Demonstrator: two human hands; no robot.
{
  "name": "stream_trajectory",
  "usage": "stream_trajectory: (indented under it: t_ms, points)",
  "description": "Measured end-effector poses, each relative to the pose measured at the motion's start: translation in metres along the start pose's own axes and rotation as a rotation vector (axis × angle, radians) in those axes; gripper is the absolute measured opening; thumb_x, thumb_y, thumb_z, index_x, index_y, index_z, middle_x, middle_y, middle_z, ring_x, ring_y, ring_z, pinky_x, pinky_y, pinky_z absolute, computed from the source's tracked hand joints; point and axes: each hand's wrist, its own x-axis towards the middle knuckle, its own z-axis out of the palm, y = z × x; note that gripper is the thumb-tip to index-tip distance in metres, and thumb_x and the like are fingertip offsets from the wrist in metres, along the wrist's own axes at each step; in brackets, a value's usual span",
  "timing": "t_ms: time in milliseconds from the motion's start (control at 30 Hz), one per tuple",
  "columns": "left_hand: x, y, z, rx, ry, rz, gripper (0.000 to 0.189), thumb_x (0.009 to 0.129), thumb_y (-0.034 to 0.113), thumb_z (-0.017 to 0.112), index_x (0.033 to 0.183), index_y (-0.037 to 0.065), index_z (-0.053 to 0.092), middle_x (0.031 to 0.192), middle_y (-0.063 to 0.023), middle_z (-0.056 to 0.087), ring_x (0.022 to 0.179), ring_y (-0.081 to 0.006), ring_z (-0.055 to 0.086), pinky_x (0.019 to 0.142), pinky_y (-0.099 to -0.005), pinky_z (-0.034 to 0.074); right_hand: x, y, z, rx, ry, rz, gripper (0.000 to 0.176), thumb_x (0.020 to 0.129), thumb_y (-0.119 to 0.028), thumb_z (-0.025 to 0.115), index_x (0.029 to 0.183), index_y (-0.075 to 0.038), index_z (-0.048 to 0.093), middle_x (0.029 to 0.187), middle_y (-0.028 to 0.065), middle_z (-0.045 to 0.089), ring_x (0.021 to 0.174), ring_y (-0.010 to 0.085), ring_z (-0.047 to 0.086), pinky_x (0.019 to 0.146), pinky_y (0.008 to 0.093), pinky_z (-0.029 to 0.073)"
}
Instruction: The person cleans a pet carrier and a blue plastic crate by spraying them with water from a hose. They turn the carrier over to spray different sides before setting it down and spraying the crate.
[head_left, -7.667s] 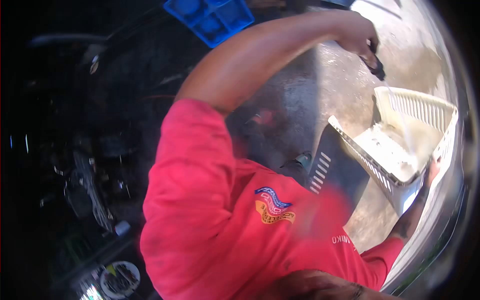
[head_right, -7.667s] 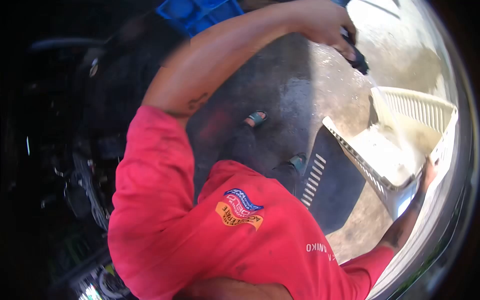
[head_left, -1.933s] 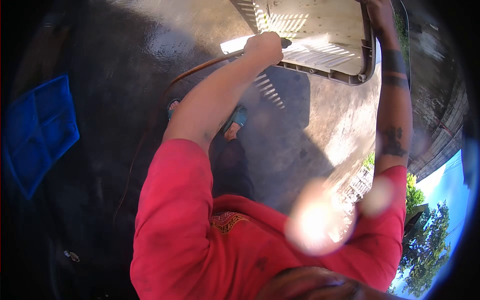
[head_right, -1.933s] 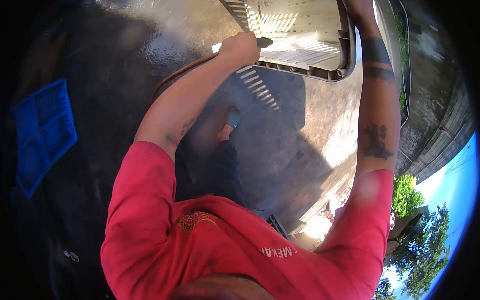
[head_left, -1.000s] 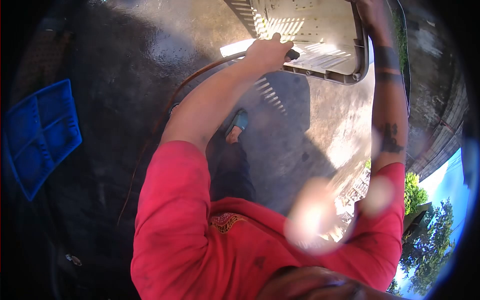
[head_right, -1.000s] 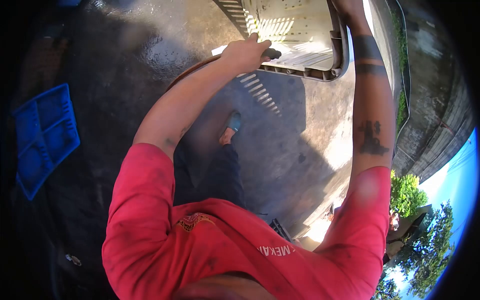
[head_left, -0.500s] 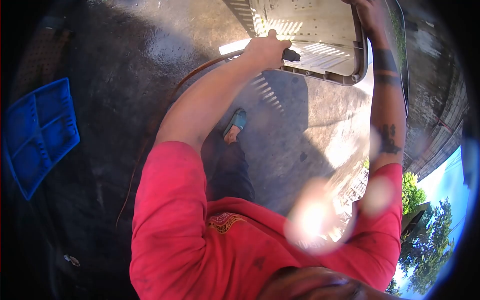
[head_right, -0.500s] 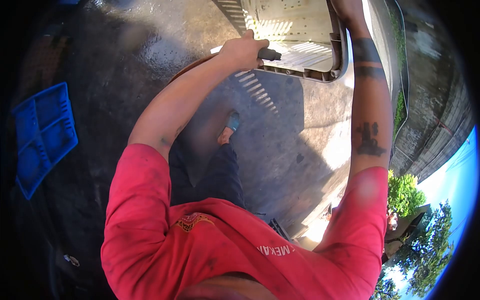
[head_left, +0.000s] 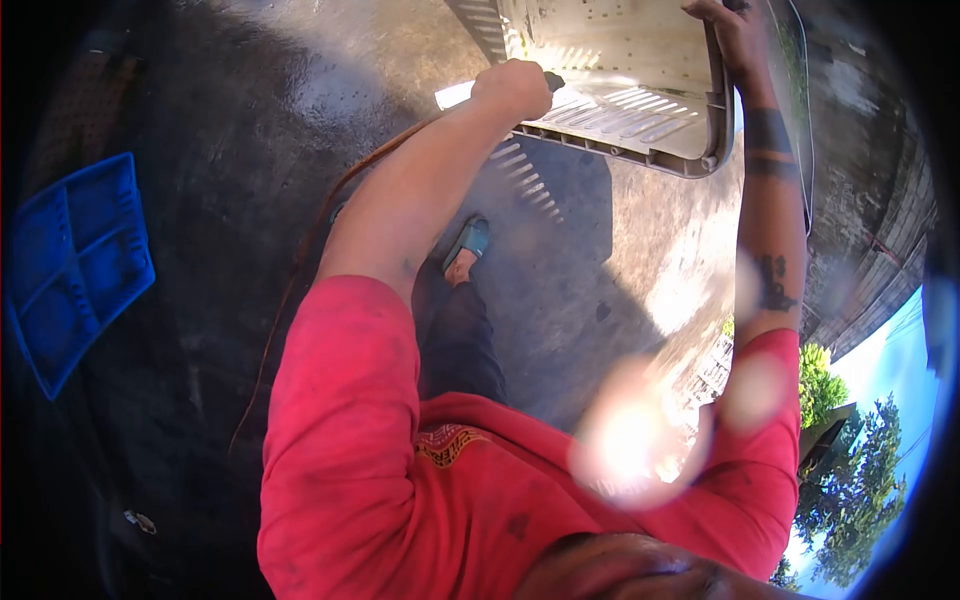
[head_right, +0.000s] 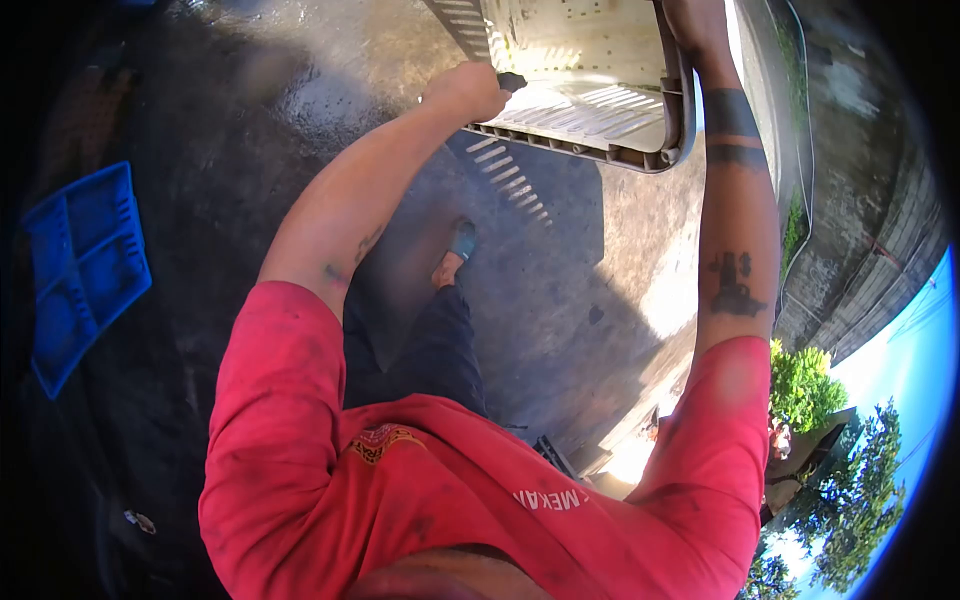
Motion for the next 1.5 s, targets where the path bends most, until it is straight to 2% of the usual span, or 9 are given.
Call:
stream_trajectory:
  t_ms: [400,500,600,733,833,933,1033,1233,1500]
  points:
    - [0.015,-0.001,0.017,0.069,-0.029,0.078,0.032,0.086,0.016,0.053,0.113,0.004,0.066,0.115,-0.0141,0.067,0.106,-0.0304,0.065,0.086,-0.0414,0.054,-0.012,0.011,0.005,0.159,-0.018,0.055,0.063,0.065,-0.007,0.061,0.126,0.005,0.054,0.114,0.0124,0.062,0.104,0.0214,0.056,0.09,0.0307,0.044]
    - [0.014,0.007,0.014,0.025,-0.066,0.067,0.031,0.086,0.015,0.054,0.113,0.004,0.066,0.115,-0.0145,0.067,0.107,-0.0302,0.065,0.087,-0.0412,0.053,-0.013,0.026,0.008,0.181,0.038,0.032,0.068,0.063,-0.005,0.061,0.13,0.004,0.052,0.121,0.0131,0.059,0.112,0.0216,0.054,0.094,0.0298,0.042]
    - [0.026,0.011,0.021,0.031,-0.038,0.058,0.031,0.086,0.014,0.055,0.112,0.005,0.067,0.115,-0.0147,0.067,0.106,-0.03,0.066,0.087,-0.041,0.053,-0.019,0.011,0.007,0.198,-0.063,-0.056,0.07,0.063,-0.003,0.06,0.131,0.005,0.051,0.126,0.0133,0.057,0.118,0.0218,0.05,0.098,0.0297,0.04]
    - [0.042,0.026,0.026,-0.006,-0.069,0.082,0.031,0.086,0.015,0.055,0.113,0.005,0.067,0.114,-0.014,0.067,0.105,-0.0297,0.066,0.086,-0.0409,0.054,-0.022,0.002,0.012,0.293,-0.055,0.007,0.072,0.06,-0.001,0.057,0.132,0.003,0.051,0.126,0.0114,0.058,0.12,0.022,0.05,0.098,0.0308,0.04]
    - [0.048,0.04,0.036,-0.019,-0.062,0.129,0.03,0.086,0.015,0.055,0.111,0.005,0.068,0.114,-0.0138,0.067,0.104,-0.0299,0.066,0.085,-0.0411,0.054,-0.027,-0.009,0.011,0.379,-0.102,0.025,0.065,0.071,-0.008,0.063,0.134,0.003,0.05,0.13,0.0131,0.057,0.122,0.0231,0.049,0.101,0.032,0.039]
    - [0.07,0.04,0.046,-0.045,-0.043,0.12,0.028,0.085,0.014,0.055,0.108,0.005,0.069,0.112,-0.0135,0.068,0.103,-0.0299,0.066,0.084,-0.0415,0.054,-0.024,0.022,0.011,0.277,-0.06,0.039,0.045,0.07,-0.008,0.069,0.112,0.004,0.059,0.101,0.01,0.064,0.088,0.0161,0.06,0.08,0.0282,0.048]
    - [0.093,0.038,0.049,-0.051,-0.031,0.061,0.026,0.085,0.014,0.056,0.106,0.005,0.07,0.11,-0.0126,0.069,0.102,-0.03,0.066,0.083,-0.0417,0.054,-0.028,0.03,0.01,0.31,-0.083,-0.001,0.054,0.067,-0.005,0.07,0.118,0.002,0.056,0.101,0.0097,0.064,0.091,0.0176,0.06,0.082,0.0298,0.048]
    - [0.114,0.056,0.044,-0.021,-0.037,0.136,0.026,0.084,0.015,0.058,0.105,0.007,0.071,0.109,-0.0127,0.069,0.1,-0.0307,0.067,0.081,-0.042,0.055,-0.032,0.02,0.013,0.394,-0.115,0.032,0.049,0.067,0.002,0.069,0.114,0.004,0.056,0.096,0.0081,0.062,0.087,0.016,0.059,0.079,0.0273,0.05]
    - [0.144,0.05,0.037,0.043,-0.026,0.123,0.026,0.085,0.014,0.058,0.107,0.01,0.072,0.111,-0.01,0.069,0.104,-0.0264,0.067,0.08,-0.04,0.056,-0.047,0.021,0.01,0.446,-0.004,0.124,0.055,0.064,0.001,0.07,0.116,0.004,0.052,0.102,0.0085,0.059,0.091,0.0146,0.057,0.081,0.027,0.048]
